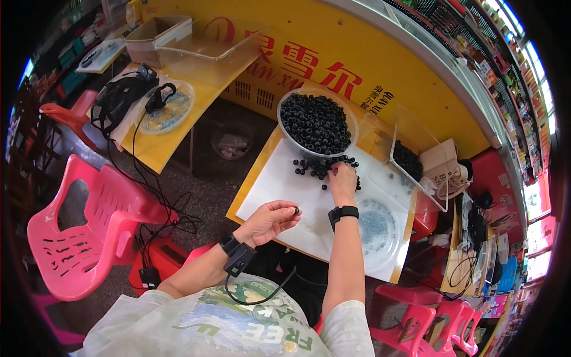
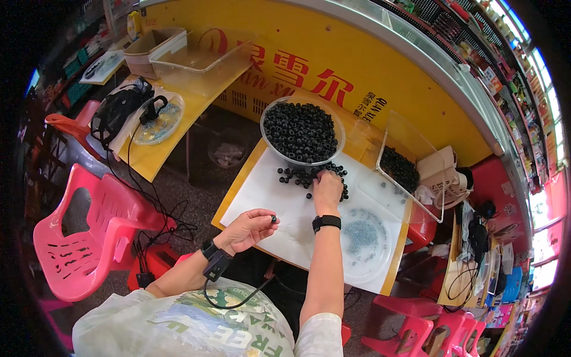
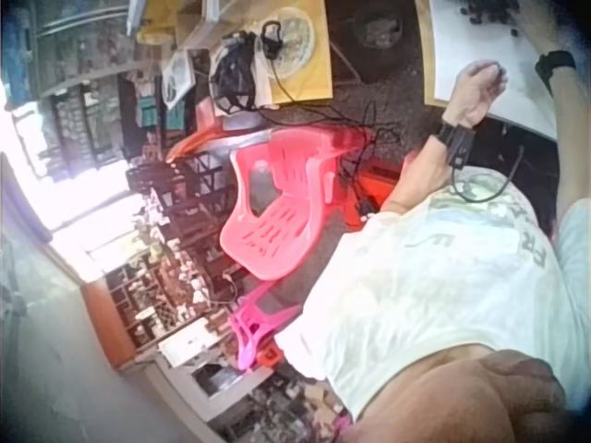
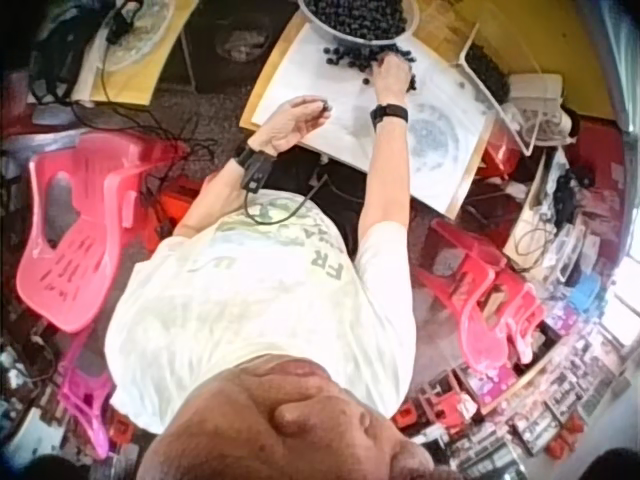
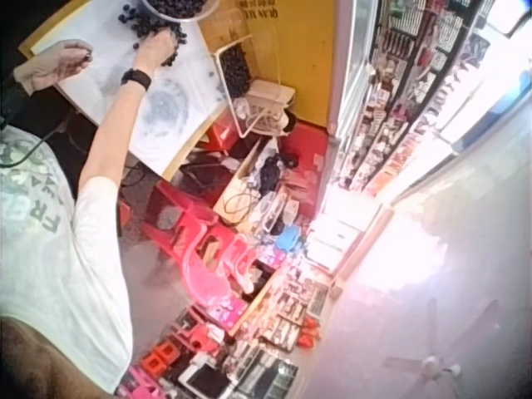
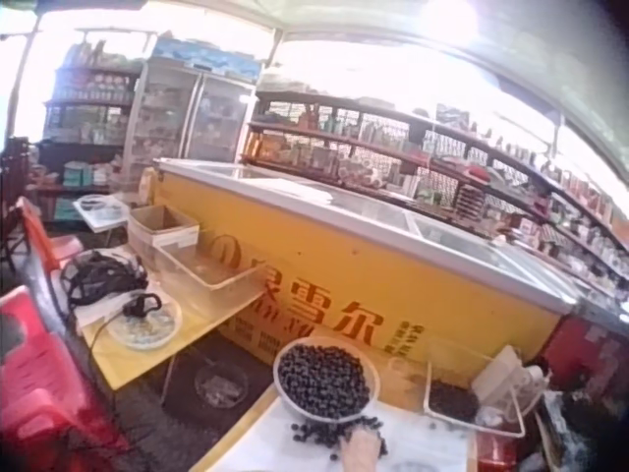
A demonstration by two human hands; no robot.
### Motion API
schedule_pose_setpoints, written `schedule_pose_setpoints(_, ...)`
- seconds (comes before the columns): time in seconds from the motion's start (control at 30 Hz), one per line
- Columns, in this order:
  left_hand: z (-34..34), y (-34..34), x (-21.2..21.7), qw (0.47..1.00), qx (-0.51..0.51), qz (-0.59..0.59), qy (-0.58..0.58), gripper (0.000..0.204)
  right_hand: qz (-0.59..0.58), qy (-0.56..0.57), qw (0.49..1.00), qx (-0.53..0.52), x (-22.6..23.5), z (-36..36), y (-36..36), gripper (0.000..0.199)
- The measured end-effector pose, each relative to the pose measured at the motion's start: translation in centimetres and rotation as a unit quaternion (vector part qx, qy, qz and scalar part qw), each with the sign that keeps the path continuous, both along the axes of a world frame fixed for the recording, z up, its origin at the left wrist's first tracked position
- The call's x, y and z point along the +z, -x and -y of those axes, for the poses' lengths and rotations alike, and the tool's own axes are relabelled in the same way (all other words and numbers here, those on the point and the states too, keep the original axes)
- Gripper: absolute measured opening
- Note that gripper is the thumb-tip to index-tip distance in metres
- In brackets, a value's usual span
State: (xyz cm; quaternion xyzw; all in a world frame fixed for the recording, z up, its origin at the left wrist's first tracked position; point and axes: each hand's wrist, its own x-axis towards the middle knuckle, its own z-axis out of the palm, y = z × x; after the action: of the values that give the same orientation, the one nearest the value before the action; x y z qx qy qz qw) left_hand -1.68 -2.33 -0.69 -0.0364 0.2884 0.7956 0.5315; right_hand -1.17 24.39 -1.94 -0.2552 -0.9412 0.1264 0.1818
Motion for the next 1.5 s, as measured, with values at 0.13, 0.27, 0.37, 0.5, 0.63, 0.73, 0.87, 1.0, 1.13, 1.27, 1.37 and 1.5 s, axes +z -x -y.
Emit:
schedule_pose_setpoints(0.13,0.4,0.3,-0.1,1.0,0.008,-0.011,0.015,0.016,0.005,0.036,0.999,-0.017,-1.0,-0.6,-1.0,0.009)
schedule_pose_setpoints(0.27,0.2,0.4,-0.3,1.0,0.018,-0.01,0.019,0.016,-0.074,0.069,0.995,0.005,1.0,1.4,-3.4,0.013)
schedule_pose_setpoints(0.37,-0.3,0.0,-0.1,1.0,0.016,0.003,0.013,0.016,-0.071,0.008,0.997,0.008,0.1,0.3,-3.2,0.015)
schedule_pose_setpoints(0.5,-0.5,-0.2,0.3,1.0,0.001,-0.003,0.022,0.015,0.023,-0.04,0.999,0.022,0.1,-0.1,-2.5,0.014)
schedule_pose_setpoints(0.63,-0.1,0.2,-0.2,1.0,0.01,-0.007,0.025,0.015,0.058,-0.057,0.996,0.03,0.4,0.4,-2.4,0.013)
schedule_pose_setpoints(0.73,0.0,0.3,-0.3,1.0,0.013,-0.006,0.025,0.015,0.057,-0.08,0.994,0.044,0.2,0.7,-2.6,0.012)
schedule_pose_setpoints(0.87,-0.3,0.3,-0.1,1.0,0.012,-0.001,0.02,0.017,-0.116,0.134,0.983,0.051,2.7,2.4,-3.6,0.011)
schedule_pose_setpoints(1.0,-0.9,0.5,0.6,1.0,0.011,-0.003,0.009,0.02,-0.179,0.434,0.882,0.036,8.3,7.0,-7.1,0.014)
schedule_pose_setpoints(1.13,-1.8,0.5,2.1,1.0,-0.011,-0.01,0.0,0.024,-0.266,0.557,0.785,0.057,8.2,9.9,-9.8,0.024)
schedule_pose_setpoints(1.27,-2.0,0.0,2.7,0.999,-0.025,-0.033,-0.015,0.025,-0.278,0.549,0.786,0.054,7.9,11.4,-11.1,0.019)
schedule_pose_setpoints(1.37,-2.1,-0.4,2.8,0.999,-0.03,-0.043,-0.015,0.025,-0.281,0.504,0.815,0.052,7.6,12.0,-11.4,0.013)
schedule_pose_setpoints(1.5,-2.2,-0.6,2.6,0.999,-0.025,-0.048,-0.009,0.023,-0.263,0.408,0.872,0.061,7.9,12.5,-11.7,0.013)
